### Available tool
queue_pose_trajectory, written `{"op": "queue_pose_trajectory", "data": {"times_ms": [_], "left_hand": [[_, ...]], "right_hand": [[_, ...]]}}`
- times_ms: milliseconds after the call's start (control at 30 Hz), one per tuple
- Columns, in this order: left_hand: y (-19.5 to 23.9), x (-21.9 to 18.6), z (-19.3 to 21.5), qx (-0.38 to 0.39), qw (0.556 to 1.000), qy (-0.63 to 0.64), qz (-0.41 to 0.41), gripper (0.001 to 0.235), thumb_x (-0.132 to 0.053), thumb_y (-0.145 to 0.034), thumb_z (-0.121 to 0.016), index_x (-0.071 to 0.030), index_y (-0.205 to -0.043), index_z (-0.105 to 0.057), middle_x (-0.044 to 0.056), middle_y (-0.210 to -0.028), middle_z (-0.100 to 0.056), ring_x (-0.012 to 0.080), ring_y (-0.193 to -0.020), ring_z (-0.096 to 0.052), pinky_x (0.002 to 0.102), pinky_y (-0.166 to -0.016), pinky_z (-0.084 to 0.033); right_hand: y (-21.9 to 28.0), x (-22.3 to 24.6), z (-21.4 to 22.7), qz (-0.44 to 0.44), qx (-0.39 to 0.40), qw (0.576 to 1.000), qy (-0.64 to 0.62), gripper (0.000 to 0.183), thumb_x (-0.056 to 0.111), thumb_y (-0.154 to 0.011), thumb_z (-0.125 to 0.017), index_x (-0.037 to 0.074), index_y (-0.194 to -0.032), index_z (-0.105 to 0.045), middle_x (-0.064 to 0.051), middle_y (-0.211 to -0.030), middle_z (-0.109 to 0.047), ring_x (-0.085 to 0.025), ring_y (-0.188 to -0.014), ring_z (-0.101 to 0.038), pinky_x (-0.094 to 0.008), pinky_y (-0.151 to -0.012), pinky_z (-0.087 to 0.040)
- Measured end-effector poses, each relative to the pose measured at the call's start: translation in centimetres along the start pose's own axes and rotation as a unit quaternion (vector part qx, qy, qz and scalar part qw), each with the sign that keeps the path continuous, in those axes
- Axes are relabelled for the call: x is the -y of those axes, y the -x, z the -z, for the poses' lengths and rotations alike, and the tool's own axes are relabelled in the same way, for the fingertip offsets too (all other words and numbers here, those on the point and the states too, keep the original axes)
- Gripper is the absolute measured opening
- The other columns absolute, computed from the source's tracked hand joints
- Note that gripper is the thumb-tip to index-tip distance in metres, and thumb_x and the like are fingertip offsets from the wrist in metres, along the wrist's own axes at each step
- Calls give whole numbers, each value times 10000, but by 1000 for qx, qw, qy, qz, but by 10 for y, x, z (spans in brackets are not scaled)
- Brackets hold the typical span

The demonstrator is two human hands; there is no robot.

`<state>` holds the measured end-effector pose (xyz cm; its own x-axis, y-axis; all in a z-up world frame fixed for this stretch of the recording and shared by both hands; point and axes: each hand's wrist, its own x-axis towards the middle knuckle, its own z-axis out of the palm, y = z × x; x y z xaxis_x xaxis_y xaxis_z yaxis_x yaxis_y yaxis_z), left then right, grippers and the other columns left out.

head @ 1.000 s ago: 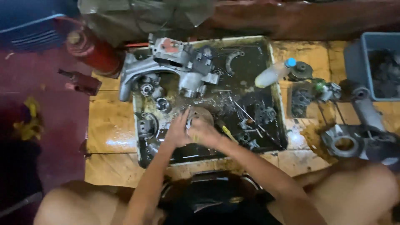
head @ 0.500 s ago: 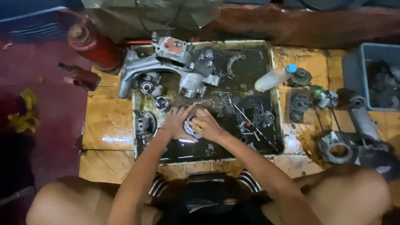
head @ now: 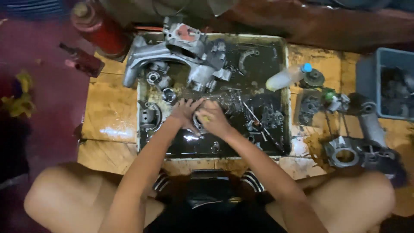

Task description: Cleaning a round metal component using a brush and solvent in a motorcycle repair environment.

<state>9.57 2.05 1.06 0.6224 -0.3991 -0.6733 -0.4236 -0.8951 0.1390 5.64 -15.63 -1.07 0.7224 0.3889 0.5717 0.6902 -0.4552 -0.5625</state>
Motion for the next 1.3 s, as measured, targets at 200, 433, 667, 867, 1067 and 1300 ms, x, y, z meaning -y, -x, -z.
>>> {"op": "queue_pose_trajectory", "data": {"times_ms": [200,433,667,867,1067,1300], "left_hand": [[28,-11,20,2,996,79,36,1501,-662,-484,-941,-447,-1654,-26,96,-1700,-194,438,-1538,-187,552,-1238,-241],[43,-45,-48,-150,901,387,125,1566,-620,-563,-926,-197,-1665,103,174,-1714,-107,497,-1540,-141,662,-1255,-141],[0,-37,-82,-222,894,370,118,1258,-375,-716,-828,-241,-1669,-16,89,-1694,-121,474,-1476,-278,639,-1118,-451],[-9,-19,-107,-262,881,389,52,1312,-184,-651,-844,-175,-1675,-23,204,-1661,-191,565,-1430,-298,700,-1018,-491],[-8,-25,-109,-375,830,414,-11,1168,-150,-699,-756,-156,-1676,-115,213,-1678,-202,564,-1422,-319,649,-1040,-450],[-10,-35,-127,-401,769,498,5,754,-332,-1066,-492,-43,-1655,-120,151,-1715,-151,327,-1474,-315,407,-1219,-346]], "right_hand": [[-29,54,22,-139,28,985,-99,308,145,-1006,-626,101,-711,-548,-102,-690,-477,-340,-651,-534,-381,-642,-410],[-14,35,2,-408,-11,890,-204,501,227,-1041,-565,190,-547,-496,59,-485,-485,-98,-503,-396,-283,-562,-344],[-6,31,-20,-51,-38,978,-198,312,4,-758,-646,134,-532,-477,-31,-449,-472,-243,-409,-433,-296,-443,-385],[-14,52,-22,-16,24,986,-166,287,-40,-742,-605,116,-571,-435,-62,-464,-448,-262,-395,-446,-306,-420,-387],[-23,59,-31,-49,14,988,-149,364,15,-877,-548,100,-551,-411,-50,-423,-395,-209,-345,-340,-312,-367,-330],[-4,-2,-51,-63,-9,997,-48,335,66,-886,-626,103,-583,-488,-66,-469,-493,-233,-402,-469,-312,-396,-370]]}}
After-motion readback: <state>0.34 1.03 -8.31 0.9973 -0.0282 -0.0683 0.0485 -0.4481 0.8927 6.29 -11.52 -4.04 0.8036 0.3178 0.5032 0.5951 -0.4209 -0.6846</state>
